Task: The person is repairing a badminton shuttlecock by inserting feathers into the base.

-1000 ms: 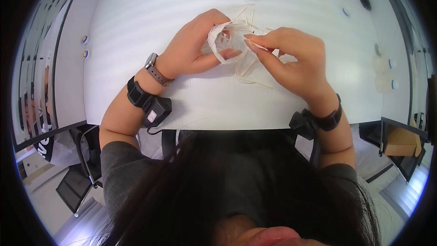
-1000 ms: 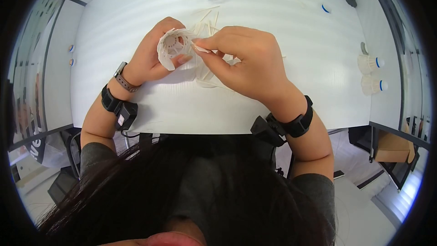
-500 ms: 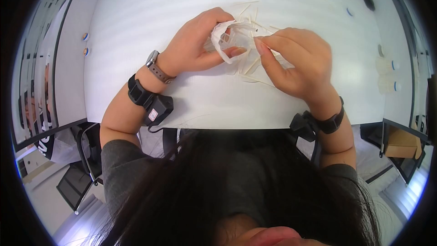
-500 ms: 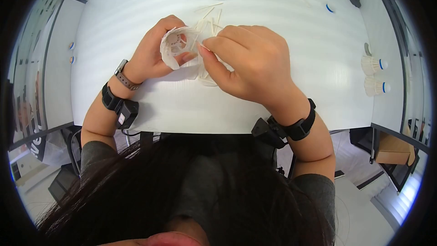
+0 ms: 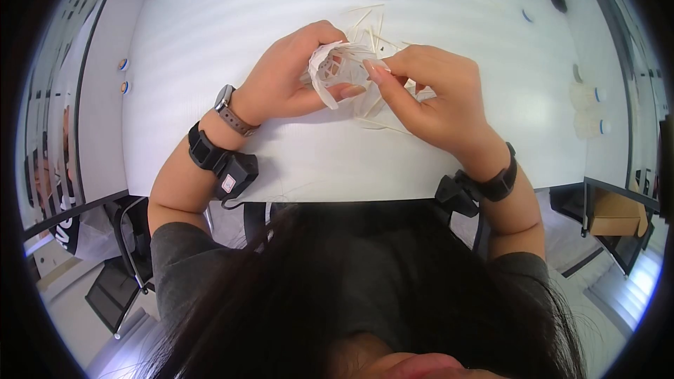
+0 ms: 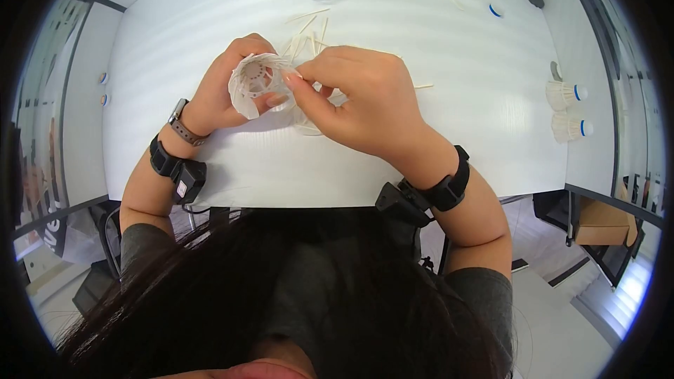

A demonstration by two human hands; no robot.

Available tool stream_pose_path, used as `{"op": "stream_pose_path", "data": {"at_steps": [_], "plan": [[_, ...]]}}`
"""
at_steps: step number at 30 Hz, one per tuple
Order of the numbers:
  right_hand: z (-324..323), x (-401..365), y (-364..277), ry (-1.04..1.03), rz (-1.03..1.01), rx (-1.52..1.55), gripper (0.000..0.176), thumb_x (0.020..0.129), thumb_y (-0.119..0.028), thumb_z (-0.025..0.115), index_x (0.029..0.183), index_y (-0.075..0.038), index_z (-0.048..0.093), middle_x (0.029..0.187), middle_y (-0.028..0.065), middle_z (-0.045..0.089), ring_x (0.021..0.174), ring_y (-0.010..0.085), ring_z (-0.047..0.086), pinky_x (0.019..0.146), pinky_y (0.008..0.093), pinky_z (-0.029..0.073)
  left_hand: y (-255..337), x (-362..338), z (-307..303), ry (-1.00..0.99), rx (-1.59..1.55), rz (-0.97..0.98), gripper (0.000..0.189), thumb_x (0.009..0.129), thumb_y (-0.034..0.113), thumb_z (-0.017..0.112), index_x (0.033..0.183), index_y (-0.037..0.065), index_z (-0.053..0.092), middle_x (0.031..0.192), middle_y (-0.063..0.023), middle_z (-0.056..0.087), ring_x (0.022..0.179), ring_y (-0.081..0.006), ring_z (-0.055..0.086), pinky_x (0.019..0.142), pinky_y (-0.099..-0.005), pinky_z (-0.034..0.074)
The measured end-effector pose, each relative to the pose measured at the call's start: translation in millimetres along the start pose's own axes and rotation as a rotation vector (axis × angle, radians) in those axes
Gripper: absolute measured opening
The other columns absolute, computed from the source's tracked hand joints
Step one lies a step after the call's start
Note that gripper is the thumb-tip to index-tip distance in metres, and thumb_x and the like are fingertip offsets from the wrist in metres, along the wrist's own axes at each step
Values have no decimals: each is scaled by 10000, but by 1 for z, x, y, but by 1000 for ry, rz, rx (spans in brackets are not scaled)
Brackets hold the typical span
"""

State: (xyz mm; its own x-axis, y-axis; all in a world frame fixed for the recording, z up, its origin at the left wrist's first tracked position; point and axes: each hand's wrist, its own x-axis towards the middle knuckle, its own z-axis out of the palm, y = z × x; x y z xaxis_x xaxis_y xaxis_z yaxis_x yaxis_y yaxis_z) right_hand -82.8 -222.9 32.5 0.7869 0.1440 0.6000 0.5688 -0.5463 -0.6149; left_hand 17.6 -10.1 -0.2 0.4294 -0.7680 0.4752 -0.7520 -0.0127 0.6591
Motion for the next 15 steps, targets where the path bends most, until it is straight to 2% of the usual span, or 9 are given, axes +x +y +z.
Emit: {"op": "stream_pose_path", "data": {"at_steps": [10, 13, 15], "plan": [[0, 1, -1, -25, 17, -16, 78, 825, -103, 718, 772, -47, 704, 655, 59, 650, 546, 172, 607, 485, 278, 434, 2, 0, 0, -21, 21, 17, 493, 809, 328, 790, 1137, 83, 517, 958, -97, 632, 808, -278, 636, 701, -341, 505], [2, 0, 0, -14, -1, -25, 75, 822, -105, 719, 774, -50, 703, 653, 56, 648, 547, 174, 607, 483, 279, 435, 2, -1, -4, -80, 61, 31, 524, 798, 198, 800, 1196, 76, 482, 1014, -69, 576, 860, -182, 582, 751, -302, 481], [2, 0, 1, -12, -6, -30, 72, 821, -105, 719, 776, -52, 702, 652, 55, 646, 547, 174, 607, 483, 279, 436, 3, 0, -2, -43, 63, 23, 503, 801, 291, 795, 1154, 76, 508, 974, -92, 612, 820, -256, 616, 715, -331, 497]]}}
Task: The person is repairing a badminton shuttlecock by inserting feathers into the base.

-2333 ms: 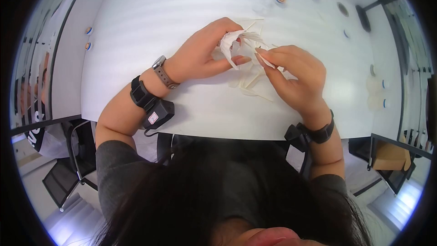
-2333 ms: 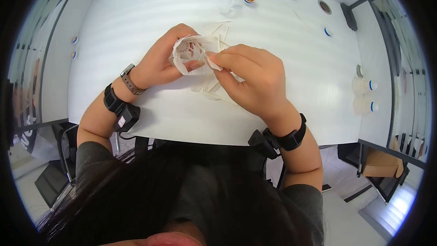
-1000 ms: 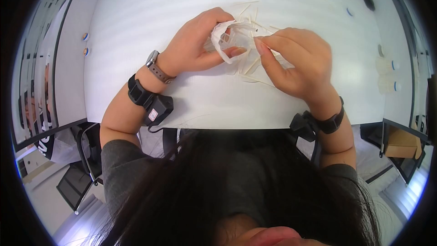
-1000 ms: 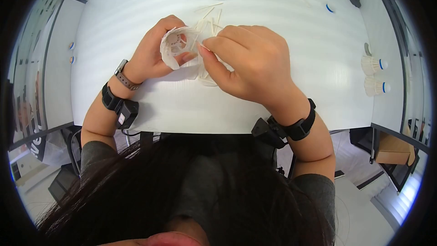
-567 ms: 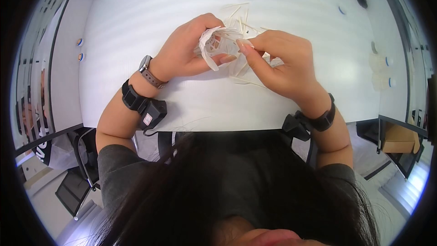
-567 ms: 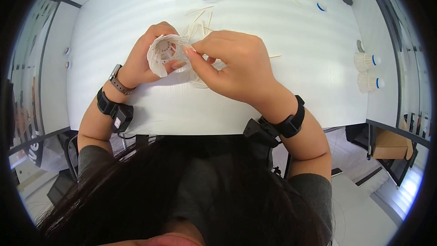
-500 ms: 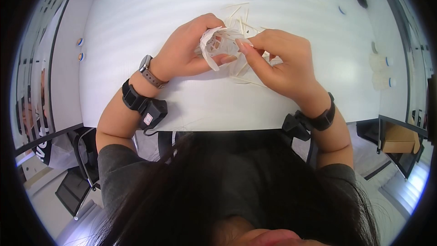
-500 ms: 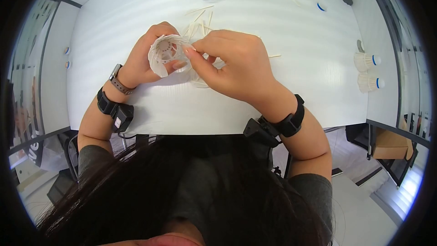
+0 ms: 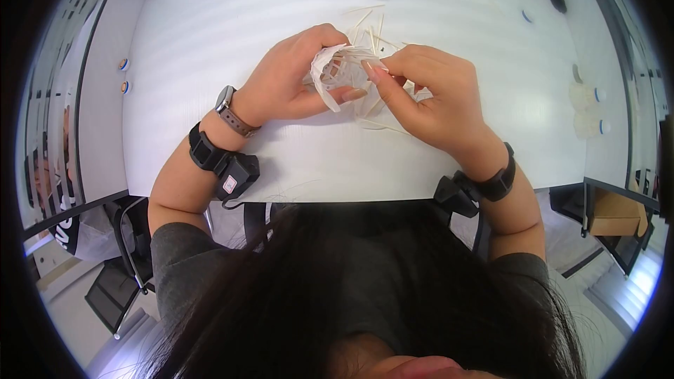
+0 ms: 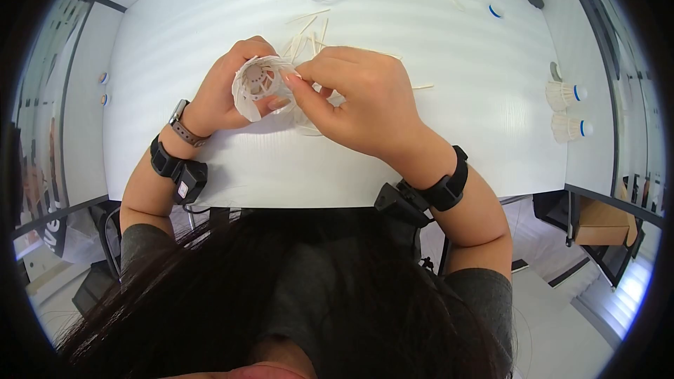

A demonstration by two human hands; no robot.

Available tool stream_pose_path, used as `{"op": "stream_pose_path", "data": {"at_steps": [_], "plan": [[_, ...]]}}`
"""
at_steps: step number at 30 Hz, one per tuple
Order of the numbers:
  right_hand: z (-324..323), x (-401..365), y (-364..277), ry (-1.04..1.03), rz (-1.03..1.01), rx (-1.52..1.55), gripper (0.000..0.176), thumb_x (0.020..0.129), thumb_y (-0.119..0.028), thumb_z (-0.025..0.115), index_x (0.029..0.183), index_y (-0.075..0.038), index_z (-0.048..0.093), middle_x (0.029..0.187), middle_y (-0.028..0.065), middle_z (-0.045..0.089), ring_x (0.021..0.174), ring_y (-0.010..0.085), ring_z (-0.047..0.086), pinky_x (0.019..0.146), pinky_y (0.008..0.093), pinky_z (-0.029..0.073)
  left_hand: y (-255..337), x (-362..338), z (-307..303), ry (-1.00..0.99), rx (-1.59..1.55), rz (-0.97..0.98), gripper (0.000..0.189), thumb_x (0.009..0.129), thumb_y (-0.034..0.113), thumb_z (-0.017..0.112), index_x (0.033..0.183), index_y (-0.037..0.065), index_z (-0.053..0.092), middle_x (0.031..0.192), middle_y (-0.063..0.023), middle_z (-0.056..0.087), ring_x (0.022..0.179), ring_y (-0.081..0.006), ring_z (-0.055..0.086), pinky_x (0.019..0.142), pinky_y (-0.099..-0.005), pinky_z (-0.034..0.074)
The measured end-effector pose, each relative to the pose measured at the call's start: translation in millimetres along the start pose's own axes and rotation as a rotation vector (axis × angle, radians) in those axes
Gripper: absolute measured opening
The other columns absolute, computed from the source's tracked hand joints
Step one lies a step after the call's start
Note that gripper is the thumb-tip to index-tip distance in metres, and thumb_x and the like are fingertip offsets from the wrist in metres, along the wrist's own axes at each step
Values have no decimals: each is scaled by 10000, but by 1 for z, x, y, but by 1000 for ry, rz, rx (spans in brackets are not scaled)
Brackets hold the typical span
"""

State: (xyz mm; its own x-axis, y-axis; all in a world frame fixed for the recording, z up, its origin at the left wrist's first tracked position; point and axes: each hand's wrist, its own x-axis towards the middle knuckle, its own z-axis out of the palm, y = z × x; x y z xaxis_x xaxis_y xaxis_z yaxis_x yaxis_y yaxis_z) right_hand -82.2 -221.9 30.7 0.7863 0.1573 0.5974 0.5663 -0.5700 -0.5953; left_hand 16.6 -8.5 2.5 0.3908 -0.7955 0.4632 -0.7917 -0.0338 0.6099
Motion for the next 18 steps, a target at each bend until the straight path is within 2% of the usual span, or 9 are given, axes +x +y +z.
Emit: {"op": "stream_pose_path", "data": {"at_steps": [1, 10, 13, 15, 18], "plan": [[0, 0, 0, -1, -1, -3, 70, 821, -105, 719, 777, -52, 702, 652, 55, 645, 547, 174, 607, 483, 278, 437, 0, 0, 1, 18, 1, -5, 501, 802, 337, 792, 1133, 76, 521, 954, -104, 631, 800, -294, 632, 697, -346, 505], [3, -1, -1, -1, 47, 39, 55, 828, -81, 702, 788, -43, 703, 632, 65, 615, 537, 191, 583, 484, 296, 422, 2, 1, 1, -7, -65, -44, 486, 804, 288, 800, 1133, 70, 516, 989, -104, 624, 841, -280, 623, 734, -351, 501], [4, -1, 0, -4, 52, 60, 40, 836, -54, 689, 812, -26, 705, 645, 66, 620, 544, 177, 564, 484, 284, 409, -3, -1, 2, -57, -44, 3, 532, 820, 220, 802, 1200, 73, 460, 1012, -65, 564, 857, -170, 563, 753, -300, 471], [3, -2, 2, -20, 46, 73, 36, 853, -27, 678, 846, -13, 710, 677, 62, 642, 553, 138, 535, 481, 249, 388, -2, -1, 4, -60, -48, -12, 526, 823, 229, 804, 1186, 77, 454, 1002, -63, 563, 849, -169, 561, 752, -300, 467], [5, -1, 1, -1, 87, 87, 51, 823, -59, 689, 786, -28, 702, 628, 75, 607, 533, 202, 575, 483, 309, 418, -3, -2, 5, -62, -50, -32, 520, 825, 232, 805, 1174, 80, 451, 998, -62, 564, 850, -174, 564, 754, -300, 465]]}}
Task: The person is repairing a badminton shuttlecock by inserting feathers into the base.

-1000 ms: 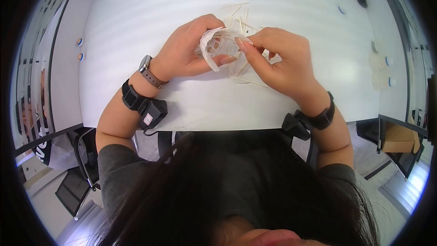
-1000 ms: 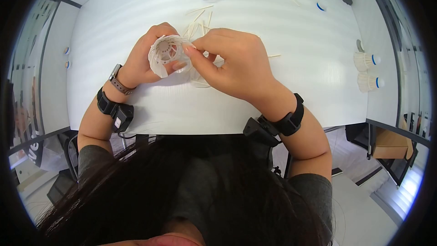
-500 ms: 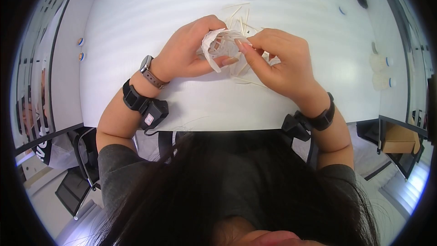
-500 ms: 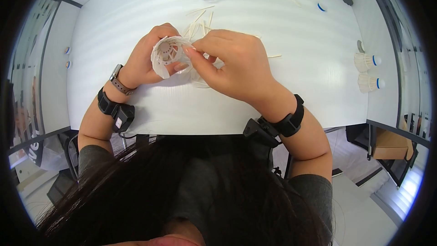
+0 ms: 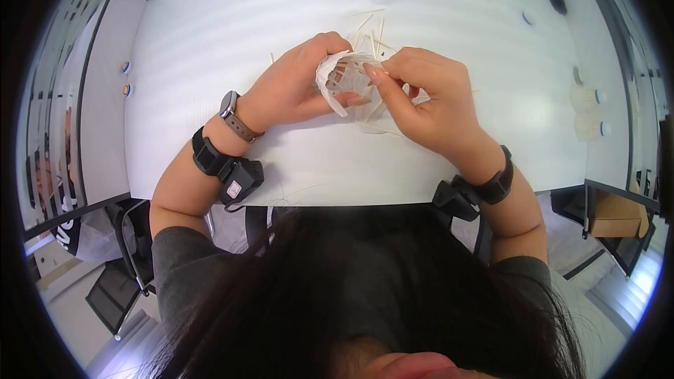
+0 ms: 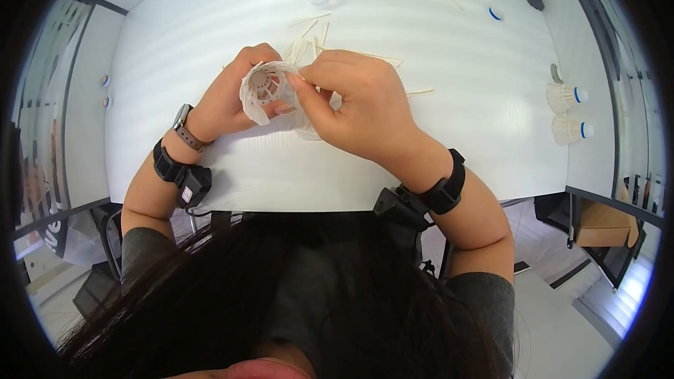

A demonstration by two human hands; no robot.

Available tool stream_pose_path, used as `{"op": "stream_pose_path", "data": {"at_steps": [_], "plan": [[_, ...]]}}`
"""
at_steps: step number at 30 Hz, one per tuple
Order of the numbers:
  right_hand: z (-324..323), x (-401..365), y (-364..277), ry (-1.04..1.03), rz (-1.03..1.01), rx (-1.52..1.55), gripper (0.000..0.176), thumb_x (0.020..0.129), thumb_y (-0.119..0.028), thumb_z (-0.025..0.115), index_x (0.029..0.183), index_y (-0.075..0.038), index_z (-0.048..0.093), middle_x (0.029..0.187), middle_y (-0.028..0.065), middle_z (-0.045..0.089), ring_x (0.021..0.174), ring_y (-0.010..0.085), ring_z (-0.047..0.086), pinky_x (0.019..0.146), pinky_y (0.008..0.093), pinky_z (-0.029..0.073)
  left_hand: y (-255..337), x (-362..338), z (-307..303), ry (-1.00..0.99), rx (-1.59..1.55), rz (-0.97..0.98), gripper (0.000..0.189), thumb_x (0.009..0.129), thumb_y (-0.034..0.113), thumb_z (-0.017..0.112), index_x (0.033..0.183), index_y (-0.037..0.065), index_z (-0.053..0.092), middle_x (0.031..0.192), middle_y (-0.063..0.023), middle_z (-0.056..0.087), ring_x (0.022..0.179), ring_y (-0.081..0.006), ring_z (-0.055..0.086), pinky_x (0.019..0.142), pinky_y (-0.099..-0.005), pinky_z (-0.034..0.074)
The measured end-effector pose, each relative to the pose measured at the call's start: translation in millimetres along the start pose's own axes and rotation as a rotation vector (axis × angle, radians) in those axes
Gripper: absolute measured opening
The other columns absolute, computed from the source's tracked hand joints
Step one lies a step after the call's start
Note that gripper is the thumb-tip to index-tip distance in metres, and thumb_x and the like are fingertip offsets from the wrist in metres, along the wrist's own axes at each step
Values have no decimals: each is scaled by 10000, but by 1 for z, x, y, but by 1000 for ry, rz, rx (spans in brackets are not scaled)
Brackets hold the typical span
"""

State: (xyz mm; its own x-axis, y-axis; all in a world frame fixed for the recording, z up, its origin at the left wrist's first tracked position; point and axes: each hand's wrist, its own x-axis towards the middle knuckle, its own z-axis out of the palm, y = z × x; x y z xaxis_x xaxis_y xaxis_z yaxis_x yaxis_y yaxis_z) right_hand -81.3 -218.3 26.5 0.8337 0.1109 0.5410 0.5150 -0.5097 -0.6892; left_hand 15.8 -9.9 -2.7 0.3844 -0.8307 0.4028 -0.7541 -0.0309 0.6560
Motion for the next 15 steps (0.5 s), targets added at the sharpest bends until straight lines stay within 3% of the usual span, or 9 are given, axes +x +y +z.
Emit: {"op": "stream_pose_path", "data": {"at_steps": [15], "plan": [[0, 1, 3, -19, 51, 31, 72, 828, -69, 685, 800, -14, 721, 630, 94, 613, 506, 201, 549, 475, 308, 403, 2, -1, 2, -26, 0, -51, 566, 831, 257, 801, 1236, 82, 447, 1092, -52, 549, 950, -169, 560, 836, -317, 473]]}}
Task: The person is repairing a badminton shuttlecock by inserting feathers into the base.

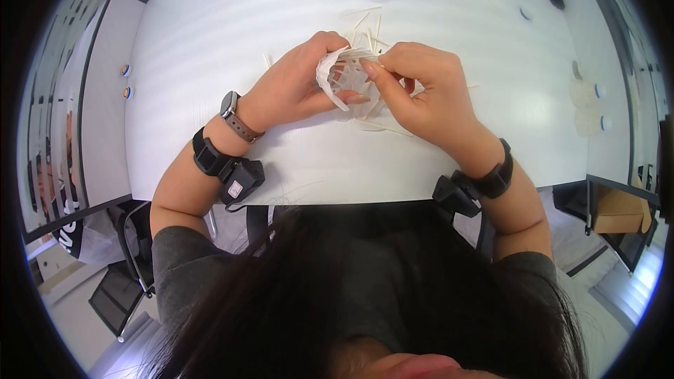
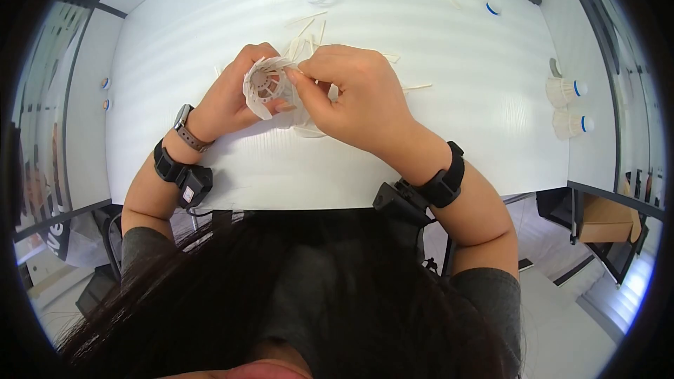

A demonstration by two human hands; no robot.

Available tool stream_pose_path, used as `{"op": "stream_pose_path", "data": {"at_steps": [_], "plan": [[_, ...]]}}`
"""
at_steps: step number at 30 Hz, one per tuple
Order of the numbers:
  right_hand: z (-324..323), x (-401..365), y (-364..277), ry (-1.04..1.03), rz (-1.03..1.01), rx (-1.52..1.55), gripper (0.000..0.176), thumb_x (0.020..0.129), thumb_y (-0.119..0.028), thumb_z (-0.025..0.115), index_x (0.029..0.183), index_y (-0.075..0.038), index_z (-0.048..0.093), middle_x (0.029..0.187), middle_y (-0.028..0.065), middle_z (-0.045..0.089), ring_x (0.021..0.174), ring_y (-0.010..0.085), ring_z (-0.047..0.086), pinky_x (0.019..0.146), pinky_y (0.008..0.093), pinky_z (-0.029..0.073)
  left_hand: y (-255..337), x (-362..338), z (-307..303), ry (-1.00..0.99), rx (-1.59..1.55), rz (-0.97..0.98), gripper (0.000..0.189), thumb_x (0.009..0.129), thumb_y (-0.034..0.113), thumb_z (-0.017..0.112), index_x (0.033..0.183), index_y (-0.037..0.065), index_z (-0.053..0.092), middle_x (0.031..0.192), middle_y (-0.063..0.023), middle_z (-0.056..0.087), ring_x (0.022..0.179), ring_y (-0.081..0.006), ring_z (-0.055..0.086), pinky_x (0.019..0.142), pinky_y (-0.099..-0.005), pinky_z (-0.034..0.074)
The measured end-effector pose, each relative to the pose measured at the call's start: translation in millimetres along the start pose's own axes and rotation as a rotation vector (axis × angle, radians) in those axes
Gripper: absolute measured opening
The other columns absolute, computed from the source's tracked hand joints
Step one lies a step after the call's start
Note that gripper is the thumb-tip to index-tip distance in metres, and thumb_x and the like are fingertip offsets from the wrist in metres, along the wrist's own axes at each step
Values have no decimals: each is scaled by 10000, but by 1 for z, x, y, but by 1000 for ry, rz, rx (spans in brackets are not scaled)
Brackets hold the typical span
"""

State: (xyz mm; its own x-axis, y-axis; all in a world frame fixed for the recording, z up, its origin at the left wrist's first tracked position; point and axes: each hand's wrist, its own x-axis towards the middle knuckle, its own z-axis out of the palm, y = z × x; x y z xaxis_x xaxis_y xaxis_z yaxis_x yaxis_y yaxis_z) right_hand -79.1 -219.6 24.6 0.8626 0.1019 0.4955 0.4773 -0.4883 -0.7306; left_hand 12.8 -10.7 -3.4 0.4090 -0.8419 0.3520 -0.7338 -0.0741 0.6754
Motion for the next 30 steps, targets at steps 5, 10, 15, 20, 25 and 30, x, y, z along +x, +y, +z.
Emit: {"op": "stream_pose_path", "data": {"at_steps": [5, 10, 15, 20, 25, 30], "plan": [[1, 0, 1, 1, 7, -10, 77, 828, -72, 684, 790, -14, 718, 621, 92, 605, 500, 209, 538, 474, 319, 398, -3, -1, 0, 8, -9, -1, 579, 824, 251, 808, 1242, 77, 446, 1090, -48, 553, 961, -164, 565, 836, -313, 484], [2, 0, 1, 3, 20, 1, 82, 828, -76, 686, 785, -15, 720, 620, 93, 604, 503, 218, 539, 478, 324, 401, 0, 0, 0, 0, 13, -17, 579, 816, 248, 816, 1235, 80, 452, 1090, -47, 552, 958, -160, 566, 825, -306, 485], [3, -1, 1, 11, 17, -2, 88, 828, -81, 686, 780, -17, 721, 624, 93, 609, 517, 225, 547, 488, 328, 410, -3, -1, 1, 10, -13, 1, 581, 807, 268, 824, 1219, 84, 457, 1081, -48, 549, 941, -158, 556, 816, -304, 479], [3, -1, 2, -2, 27, -13, 86, 824, -87, 683, 784, -22, 723, 629, 96, 613, 527, 230, 556, 493, 334, 419, -4, -2, 2, 2, -23, -52, 581, 803, 273, 828, 1212, 86, 461, 1084, -48, 547, 934, -161, 552, 813, -302, 476], [2, -1, 2, -17, 25, -23, 86, 822, -88, 683, 780, -23, 720, 637, 95, 621, 534, 230, 569, 497, 330, 428, -4, -2, 2, -1, -15, -44, 586, 800, 273, 830, 1216, 87, 462, 1088, -47, 547, 930, -162, 553, 809, -303, 477], [4, 0, 4, 14, 23, -5, 88, 828, -99, 689, 795, -26, 725, 643, 93, 632, 535, 214, 582, 492, 311, 428, 1, -1, -1, 12, -42, -81, 582, 800, 273, 830, 1213, 87, 464, 1075, -49, 550, 928, -160, 555, 805, -304, 479]]}}
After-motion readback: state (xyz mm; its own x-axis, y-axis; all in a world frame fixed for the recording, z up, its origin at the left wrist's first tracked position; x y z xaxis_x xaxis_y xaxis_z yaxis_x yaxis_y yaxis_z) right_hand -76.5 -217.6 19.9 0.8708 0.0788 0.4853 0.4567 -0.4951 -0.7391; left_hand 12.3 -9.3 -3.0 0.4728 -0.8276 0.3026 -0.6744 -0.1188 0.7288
